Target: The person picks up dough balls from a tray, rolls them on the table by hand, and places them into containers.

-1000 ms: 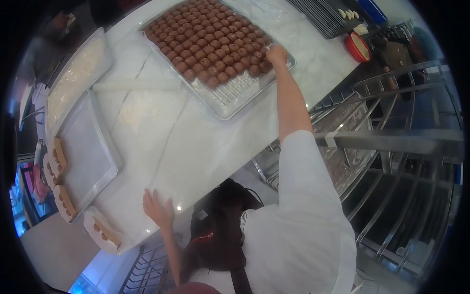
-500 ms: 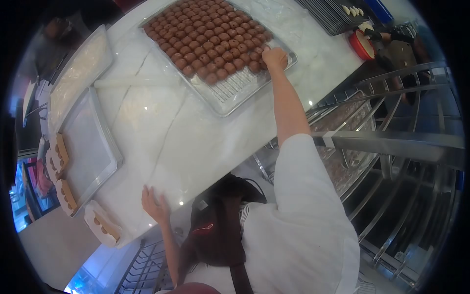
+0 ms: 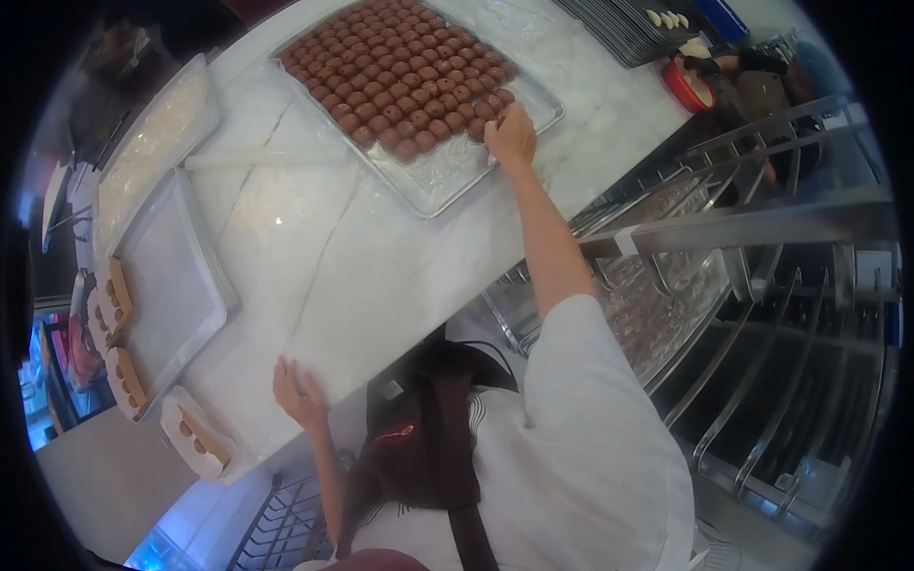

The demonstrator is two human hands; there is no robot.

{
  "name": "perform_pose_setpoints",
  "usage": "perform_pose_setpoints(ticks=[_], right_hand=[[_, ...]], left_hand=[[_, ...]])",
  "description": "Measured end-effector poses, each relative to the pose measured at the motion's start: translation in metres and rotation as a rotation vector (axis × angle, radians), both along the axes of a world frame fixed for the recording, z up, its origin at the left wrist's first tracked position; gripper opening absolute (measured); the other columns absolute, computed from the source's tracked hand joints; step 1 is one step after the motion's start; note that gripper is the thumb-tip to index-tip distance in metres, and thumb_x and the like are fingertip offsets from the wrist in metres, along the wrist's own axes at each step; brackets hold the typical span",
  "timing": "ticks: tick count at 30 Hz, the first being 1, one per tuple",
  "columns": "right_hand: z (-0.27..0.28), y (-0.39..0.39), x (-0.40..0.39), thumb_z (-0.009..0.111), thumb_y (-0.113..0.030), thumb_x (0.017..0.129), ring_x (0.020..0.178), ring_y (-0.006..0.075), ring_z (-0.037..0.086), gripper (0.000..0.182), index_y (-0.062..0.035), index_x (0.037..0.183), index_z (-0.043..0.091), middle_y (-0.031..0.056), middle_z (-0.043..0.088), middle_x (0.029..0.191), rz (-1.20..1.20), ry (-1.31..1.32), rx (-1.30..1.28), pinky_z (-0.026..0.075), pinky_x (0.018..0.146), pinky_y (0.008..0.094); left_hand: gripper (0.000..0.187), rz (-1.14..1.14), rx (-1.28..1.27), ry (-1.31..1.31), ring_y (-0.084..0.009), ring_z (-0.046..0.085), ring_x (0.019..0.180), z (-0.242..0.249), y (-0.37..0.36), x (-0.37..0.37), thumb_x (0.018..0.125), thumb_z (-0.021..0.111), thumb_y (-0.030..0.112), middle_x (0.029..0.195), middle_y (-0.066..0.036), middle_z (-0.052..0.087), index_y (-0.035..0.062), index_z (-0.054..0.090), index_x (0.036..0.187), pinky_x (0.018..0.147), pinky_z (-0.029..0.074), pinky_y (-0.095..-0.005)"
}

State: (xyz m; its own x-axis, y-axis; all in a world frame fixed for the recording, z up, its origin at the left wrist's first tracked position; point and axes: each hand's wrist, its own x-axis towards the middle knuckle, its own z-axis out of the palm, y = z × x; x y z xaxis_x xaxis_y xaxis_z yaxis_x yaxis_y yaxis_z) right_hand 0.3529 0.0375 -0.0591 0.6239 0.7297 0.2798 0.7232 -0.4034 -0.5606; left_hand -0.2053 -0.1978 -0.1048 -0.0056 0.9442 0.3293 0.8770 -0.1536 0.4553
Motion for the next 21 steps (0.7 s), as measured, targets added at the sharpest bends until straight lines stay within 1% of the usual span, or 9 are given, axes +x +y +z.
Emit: perform_pose_setpoints(ticks=[1, 4, 5, 9, 11, 16, 18, 19, 21], right_hand=[[0.004, -0.002, -0.004, 0.070, -0.025, 0.076, 0.096, 0.0385, 0.063, 0.038, -0.0037, 0.104, 0.054, 0.0200, 0.065, 0.099, -0.045, 0.030, 0.054, 0.050, 0.085, 0.0481], [0.014, 0.001, -0.002, 0.070, -0.027, 0.076, 0.102, 0.0394, 0.063, 0.044, -0.0020, 0.110, 0.059, 0.0212, 0.068, 0.102, -0.049, 0.003, -0.004, 0.050, 0.089, 0.0468], [0.020, 0.002, 0.002, 0.070, -0.026, 0.075, 0.105, 0.0383, 0.063, 0.041, -0.0030, 0.108, 0.063, 0.0214, 0.068, 0.103, 0.007, 0.046, -0.175, 0.050, 0.092, 0.0462], [-0.016, 0.008, 0.019, 0.070, -0.025, 0.075, 0.104, 0.0378, 0.064, 0.032, -0.0043, 0.099, 0.065, 0.0213, 0.069, 0.103, -0.021, -0.035, -0.129, 0.051, 0.092, 0.0459], [-0.010, 0.000, 0.011, 0.070, -0.024, 0.074, 0.099, 0.0388, 0.066, 0.030, -0.0051, 0.096, 0.064, 0.0205, 0.070, 0.099, 0.043, 0.092, -0.140, 0.052, 0.089, 0.0460], [0.019, -0.018, -0.016, 0.069, -0.023, 0.073, 0.095, 0.0415, 0.067, 0.035, -0.0050, 0.102, 0.062, 0.0225, 0.070, 0.098, -0.144, 0.116, -0.084, 0.053, 0.088, 0.0425], [0.020, -0.022, -0.017, 0.069, -0.023, 0.074, 0.091, 0.0363, 0.070, 0.041, -0.0049, 0.110, 0.062, 0.0209, 0.070, 0.098, -0.398, 0.251, 0.001, 0.057, 0.081, 0.0397], [0.016, -0.024, -0.010, 0.070, -0.023, 0.073, 0.081, 0.0275, 0.072, 0.049, -0.0042, 0.117, 0.062, 0.0157, 0.071, 0.095, -0.432, 0.502, 0.052, 0.059, 0.071, 0.0352], [0.005, -0.034, -0.019, 0.071, -0.022, 0.074, 0.074, 0.0237, 0.070, 0.047, -0.0039, 0.117, 0.062, 0.0137, 0.071, 0.093, -0.397, 0.594, 0.126, 0.059, 0.067, 0.0329]], left_hand=[[0.035, 0.004, -0.004, 0.006, -0.0353, 0.051, 0.130, -0.001, 0.000, -0.001, 0.088, 0.067, 0.017, 0.139, -0.013, 0.058, 0.0058, 0.065, 0.122, 0.110, 0.035, -0.0463], [0.033, 0.006, 0.002, 0.006, -0.0354, 0.051, 0.130, 0.000, -0.001, -0.001, 0.089, 0.065, 0.016, 0.138, -0.013, 0.059, 0.0052, 0.066, 0.121, 0.110, 0.036, -0.0464], [0.032, 0.011, 0.005, 0.002, -0.0356, 0.051, 0.130, 0.000, -0.002, 0.000, 0.090, 0.065, 0.015, 0.138, -0.014, 0.059, 0.0048, 0.066, 0.120, 0.110, 0.036, -0.0465], [0.030, 0.014, 0.005, -0.010, -0.0367, 0.053, 0.128, -0.004, -0.004, 0.000, 0.091, 0.063, 0.012, 0.136, -0.018, 0.060, 0.0022, 0.066, 0.119, 0.109, 0.036, -0.0471], [0.028, 0.020, -0.001, -0.005, -0.0367, 0.053, 0.128, -0.004, -0.003, -0.002, 0.093, 0.062, 0.013, 0.135, -0.019, 0.060, 0.0007, 0.067, 0.118, 0.109, 0.036, -0.0469], [0.024, -0.007, 0.031, -0.020, -0.0360, 0.053, 0.128, -0.001, -0.004, -0.001, 0.095, 0.061, 0.014, 0.134, -0.016, 0.062, 0.0004, 0.068, 0.113, 0.109, 0.037, -0.0468], [0.024, -0.031, 0.036, -0.025, -0.0360, 0.053, 0.127, -0.002, -0.005, -0.002, 0.095, 0.062, 0.015, 0.133, -0.016, 0.062, 0.0004, 0.069, 0.113, 0.109, 0.037, -0.0467], [0.025, -0.023, 0.044, -0.024, -0.0362, 0.053, 0.127, -0.002, -0.005, -0.001, 0.095, 0.062, 0.015, 0.132, -0.016, 0.062, 0.0003, 0.069, 0.114, 0.109, 0.037, -0.0466], [0.025, -0.049, 0.053, -0.023, -0.0364, 0.053, 0.126, -0.001, -0.003, -0.003, 0.095, 0.061, 0.015, 0.132, -0.016, 0.063, 0.0003, 0.069, 0.114, 0.109, 0.037, -0.0464]])
